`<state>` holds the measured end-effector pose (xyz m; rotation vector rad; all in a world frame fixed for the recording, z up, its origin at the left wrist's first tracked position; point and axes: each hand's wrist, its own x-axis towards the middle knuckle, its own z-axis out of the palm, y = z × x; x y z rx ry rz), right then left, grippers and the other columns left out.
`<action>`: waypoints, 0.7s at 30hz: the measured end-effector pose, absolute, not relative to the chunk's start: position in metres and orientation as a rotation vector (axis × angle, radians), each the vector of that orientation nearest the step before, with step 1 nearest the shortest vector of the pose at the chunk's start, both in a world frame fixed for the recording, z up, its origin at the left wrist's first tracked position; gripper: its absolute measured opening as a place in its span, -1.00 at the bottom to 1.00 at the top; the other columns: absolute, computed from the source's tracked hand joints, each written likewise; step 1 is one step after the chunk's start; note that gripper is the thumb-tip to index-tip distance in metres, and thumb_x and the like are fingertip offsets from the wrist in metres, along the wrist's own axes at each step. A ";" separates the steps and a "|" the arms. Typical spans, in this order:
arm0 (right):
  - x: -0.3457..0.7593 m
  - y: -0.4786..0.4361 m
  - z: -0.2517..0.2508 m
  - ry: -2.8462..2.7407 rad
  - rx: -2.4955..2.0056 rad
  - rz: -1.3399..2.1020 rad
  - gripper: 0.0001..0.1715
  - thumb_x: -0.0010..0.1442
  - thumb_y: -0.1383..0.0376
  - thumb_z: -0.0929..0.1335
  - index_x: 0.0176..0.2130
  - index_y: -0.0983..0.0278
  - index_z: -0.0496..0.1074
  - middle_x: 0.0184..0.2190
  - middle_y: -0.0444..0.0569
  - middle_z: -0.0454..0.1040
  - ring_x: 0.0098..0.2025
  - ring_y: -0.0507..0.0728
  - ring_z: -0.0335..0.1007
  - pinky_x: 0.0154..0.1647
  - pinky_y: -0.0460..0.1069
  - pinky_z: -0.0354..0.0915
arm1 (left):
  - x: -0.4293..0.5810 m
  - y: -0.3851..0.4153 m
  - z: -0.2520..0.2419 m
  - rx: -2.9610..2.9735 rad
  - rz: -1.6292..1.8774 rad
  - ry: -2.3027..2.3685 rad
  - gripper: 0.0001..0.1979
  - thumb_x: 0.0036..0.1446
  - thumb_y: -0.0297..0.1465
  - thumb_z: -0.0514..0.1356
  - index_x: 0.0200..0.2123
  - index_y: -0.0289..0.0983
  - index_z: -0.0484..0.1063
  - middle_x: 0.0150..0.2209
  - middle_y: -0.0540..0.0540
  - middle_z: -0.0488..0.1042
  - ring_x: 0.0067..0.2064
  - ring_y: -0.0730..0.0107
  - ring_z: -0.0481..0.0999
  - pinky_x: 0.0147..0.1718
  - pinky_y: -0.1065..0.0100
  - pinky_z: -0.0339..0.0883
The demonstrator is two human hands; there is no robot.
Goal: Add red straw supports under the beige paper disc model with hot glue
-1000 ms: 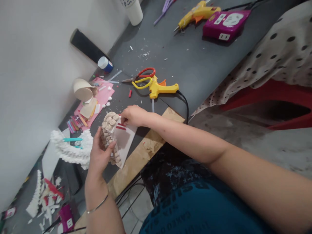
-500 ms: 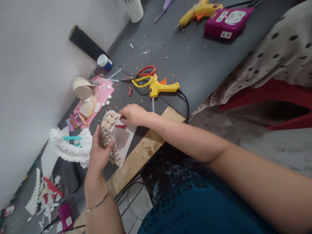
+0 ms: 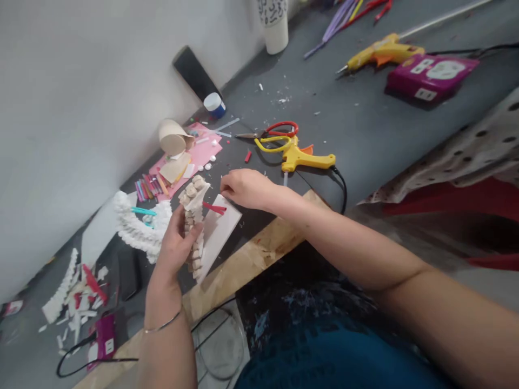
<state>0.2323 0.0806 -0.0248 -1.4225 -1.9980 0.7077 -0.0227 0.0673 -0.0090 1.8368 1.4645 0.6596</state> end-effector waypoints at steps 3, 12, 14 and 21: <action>0.238 0.084 -0.010 -1.969 -1.328 0.717 -0.74 0.23 0.44 0.28 -0.20 0.34 0.56 -0.20 0.04 0.58 -0.21 0.10 0.42 -0.22 -0.05 0.20 | -0.026 0.058 -0.002 1.590 0.676 1.434 -0.34 0.04 -0.13 0.37 0.17 -0.22 0.32 0.12 -0.25 0.51 0.12 0.02 0.53 0.11 0.12 0.39; 0.247 0.081 0.008 -2.108 -0.836 0.829 -0.64 0.19 0.51 0.26 -0.15 0.25 0.56 -0.19 -0.07 0.58 -0.14 0.04 0.46 -0.07 -0.03 0.31 | -0.034 0.046 0.003 1.256 0.629 1.239 -0.24 0.00 -0.14 0.41 0.23 -0.25 0.31 0.03 -0.27 0.58 0.01 0.00 0.59 -0.06 0.23 0.47; 0.246 0.077 0.007 -2.131 -0.787 0.809 -0.61 0.21 0.52 0.24 -0.15 0.23 0.56 -0.19 -0.07 0.58 -0.10 0.05 0.46 -0.02 -0.01 0.32 | -0.032 0.045 0.004 1.181 0.645 1.205 -0.22 -0.03 -0.15 0.43 0.23 -0.24 0.31 0.06 -0.27 0.56 0.01 -0.01 0.59 -0.07 0.23 0.48; 0.251 0.084 0.000 -2.202 -0.948 0.725 -0.59 0.21 0.53 0.19 -0.19 0.25 0.55 -0.18 -0.02 0.59 -0.10 0.09 0.48 -0.03 0.03 0.36 | -0.042 0.044 0.002 1.081 0.703 1.058 -0.27 0.01 -0.19 0.42 0.25 -0.13 0.34 0.02 -0.19 0.60 -0.07 0.10 0.62 -0.12 0.25 0.46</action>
